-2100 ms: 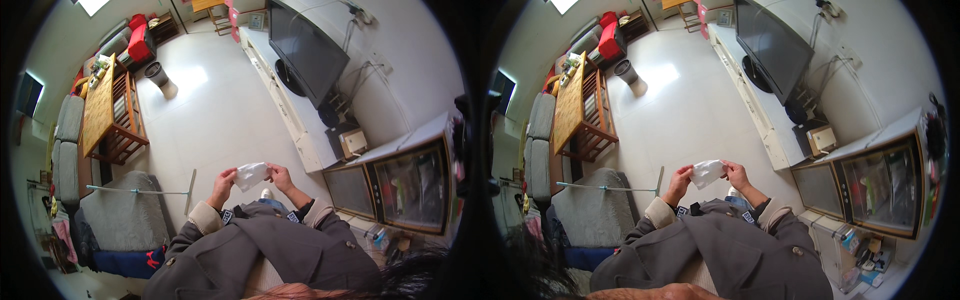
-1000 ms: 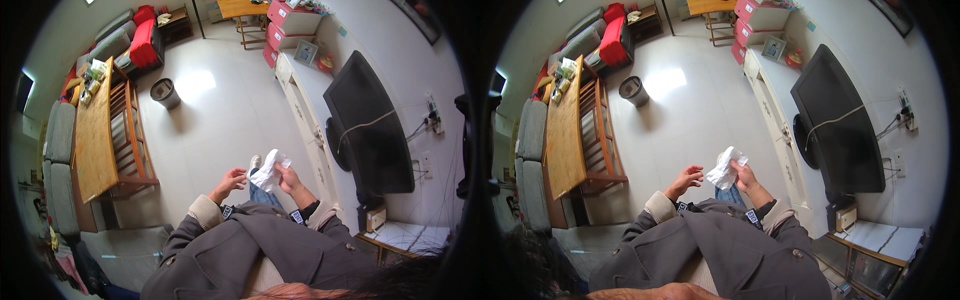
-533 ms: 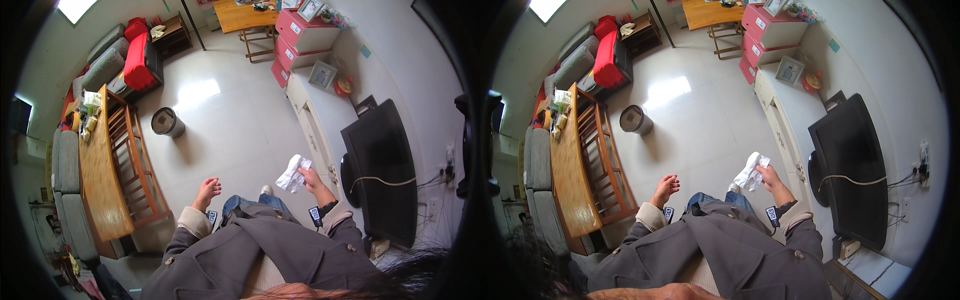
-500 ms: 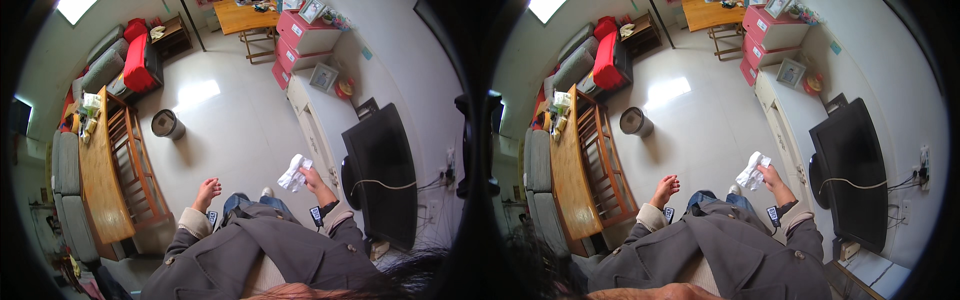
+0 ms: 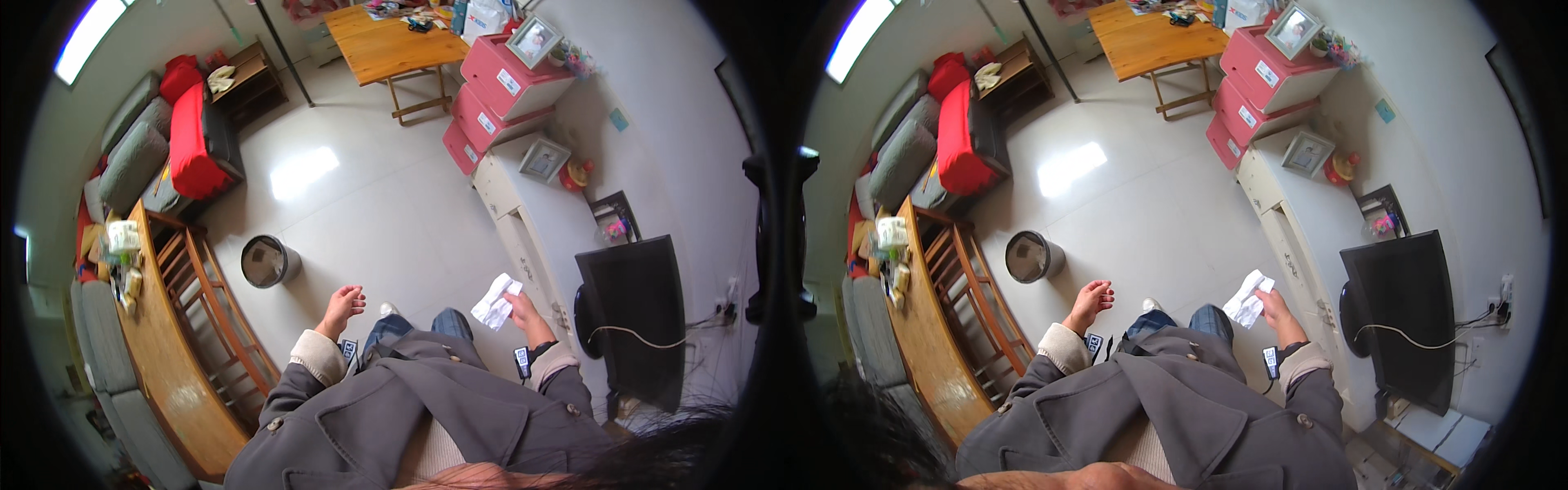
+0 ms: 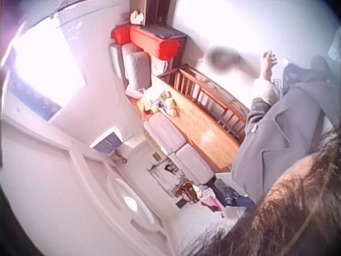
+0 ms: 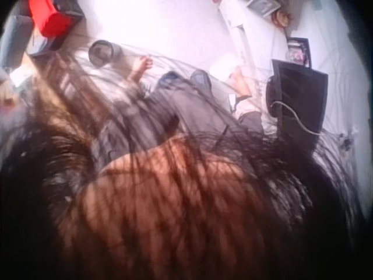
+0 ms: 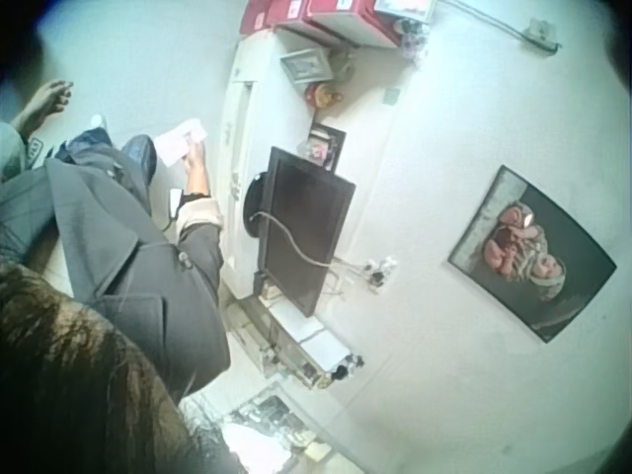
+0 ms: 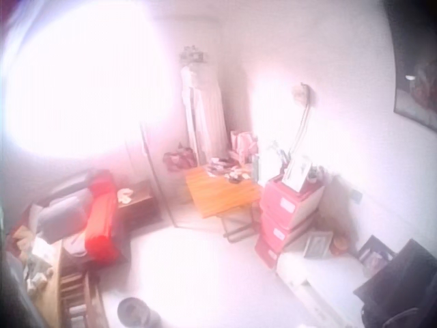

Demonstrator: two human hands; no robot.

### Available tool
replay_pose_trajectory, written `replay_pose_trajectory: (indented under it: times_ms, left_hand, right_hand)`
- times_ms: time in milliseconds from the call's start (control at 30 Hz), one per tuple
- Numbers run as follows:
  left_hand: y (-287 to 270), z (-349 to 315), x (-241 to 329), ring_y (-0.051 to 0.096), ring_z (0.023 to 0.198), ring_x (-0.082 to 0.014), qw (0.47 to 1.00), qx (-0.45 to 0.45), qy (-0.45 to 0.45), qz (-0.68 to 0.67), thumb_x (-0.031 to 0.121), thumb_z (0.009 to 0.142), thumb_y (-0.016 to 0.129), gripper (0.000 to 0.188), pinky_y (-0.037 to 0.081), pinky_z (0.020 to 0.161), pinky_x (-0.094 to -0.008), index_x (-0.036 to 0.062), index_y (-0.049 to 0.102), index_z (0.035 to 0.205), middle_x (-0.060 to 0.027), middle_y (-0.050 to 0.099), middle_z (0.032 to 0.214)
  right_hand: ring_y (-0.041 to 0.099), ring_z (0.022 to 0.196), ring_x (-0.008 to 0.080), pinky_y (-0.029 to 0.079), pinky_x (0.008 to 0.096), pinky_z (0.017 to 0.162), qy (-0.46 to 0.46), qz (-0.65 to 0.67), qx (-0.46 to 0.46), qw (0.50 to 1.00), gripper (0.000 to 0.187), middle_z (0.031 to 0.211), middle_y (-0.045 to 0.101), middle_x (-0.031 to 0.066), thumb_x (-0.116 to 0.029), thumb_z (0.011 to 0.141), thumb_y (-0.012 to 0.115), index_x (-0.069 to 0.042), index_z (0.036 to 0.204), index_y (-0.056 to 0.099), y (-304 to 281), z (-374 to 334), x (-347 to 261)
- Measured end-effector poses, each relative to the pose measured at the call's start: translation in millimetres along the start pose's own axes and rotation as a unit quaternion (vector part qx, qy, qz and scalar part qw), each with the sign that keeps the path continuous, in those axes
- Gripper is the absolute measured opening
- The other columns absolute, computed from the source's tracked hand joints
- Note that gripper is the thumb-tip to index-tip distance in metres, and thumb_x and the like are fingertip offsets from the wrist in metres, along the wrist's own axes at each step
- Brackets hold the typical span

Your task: The person retrieves a wipe, then kneels and wipes the floor and the base of a white cabinet and a wooden table. The person moves around the room to clean different floor areas and furniture edges.

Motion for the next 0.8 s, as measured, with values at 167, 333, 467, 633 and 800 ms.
replay_pose_trajectory:
  times_ms: [167, 333, 467, 633, 800]
  left_hand:
    - [-17, 40, 44, 0.057, 0.067, -0.0096, 0.998, 0.002, -0.037, 0.044, 0.024, 0.089, 0.059, 0.019, 0.048, 0.059, -0.0236, 0.0095, 0.054, 0.101, -0.0001, 0.058, 0.080]
    - [-14, 72, 69, 0.056, 0.068, -0.0109, 0.993, 0.007, -0.086, 0.087, 0.025, 0.089, 0.059, 0.019, 0.048, 0.060, -0.0251, 0.0096, 0.054, 0.098, -0.0004, 0.058, 0.079]
    - [-5, 106, 83, 0.057, 0.068, -0.0108, 0.988, 0.029, -0.100, 0.118, 0.027, 0.089, 0.059, 0.021, 0.048, 0.061, -0.0251, 0.0093, 0.054, 0.099, -0.0010, 0.059, 0.081]
    - [12, 179, 83, 0.057, 0.069, -0.0107, 0.984, 0.032, -0.126, 0.123, 0.028, 0.089, 0.059, 0.022, 0.048, 0.061, -0.0251, 0.0086, 0.056, 0.100, -0.0013, 0.060, 0.083]
    - [34, 284, 69, 0.058, 0.070, -0.0096, 0.983, -0.022, -0.124, 0.133, 0.025, 0.089, 0.059, 0.019, 0.048, 0.061, -0.0246, 0.0081, 0.058, 0.098, -0.0011, 0.061, 0.081]
  right_hand:
    - [0.063, 0.093, 0.0224, 0.053, 0.0384, 0.076, 0.034, 0.023, 0.007, 0.999, 0.028, 0.105, 0.063, 0.0080, -0.011, 0.090, 0.049, -0.004, 0.116, 0.054, 19, 39, -5]
    - [0.064, 0.091, 0.0213, 0.053, 0.0373, 0.074, 0.057, 0.061, 0.009, 0.996, 0.026, 0.102, 0.063, 0.0074, -0.011, 0.089, 0.048, -0.004, 0.114, 0.055, 26, 82, -11]
    - [0.063, 0.092, 0.0205, 0.051, 0.0361, 0.077, 0.088, 0.031, 0.023, 0.995, 0.027, 0.103, 0.063, 0.0070, -0.012, 0.090, 0.049, -0.005, 0.115, 0.055, 18, 137, -24]
    - [0.062, 0.094, 0.0216, 0.049, 0.0361, 0.080, 0.062, -0.159, 0.028, 0.985, 0.028, 0.102, 0.064, 0.0090, -0.010, 0.087, 0.050, -0.001, 0.111, 0.058, -9, 232, -38]
    - [0.062, 0.096, 0.0298, 0.047, 0.0373, 0.085, 0.083, -0.438, 0.074, 0.892, 0.032, 0.103, 0.065, 0.0174, -0.009, 0.082, 0.046, -0.004, 0.109, 0.062, -57, 350, -44]
Point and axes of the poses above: each hand's wrist, its own z-axis towards the middle knuckle, its own y-axis out of the palm, x = y × z, the point moved 2 cm from there along z, towards the middle knuckle
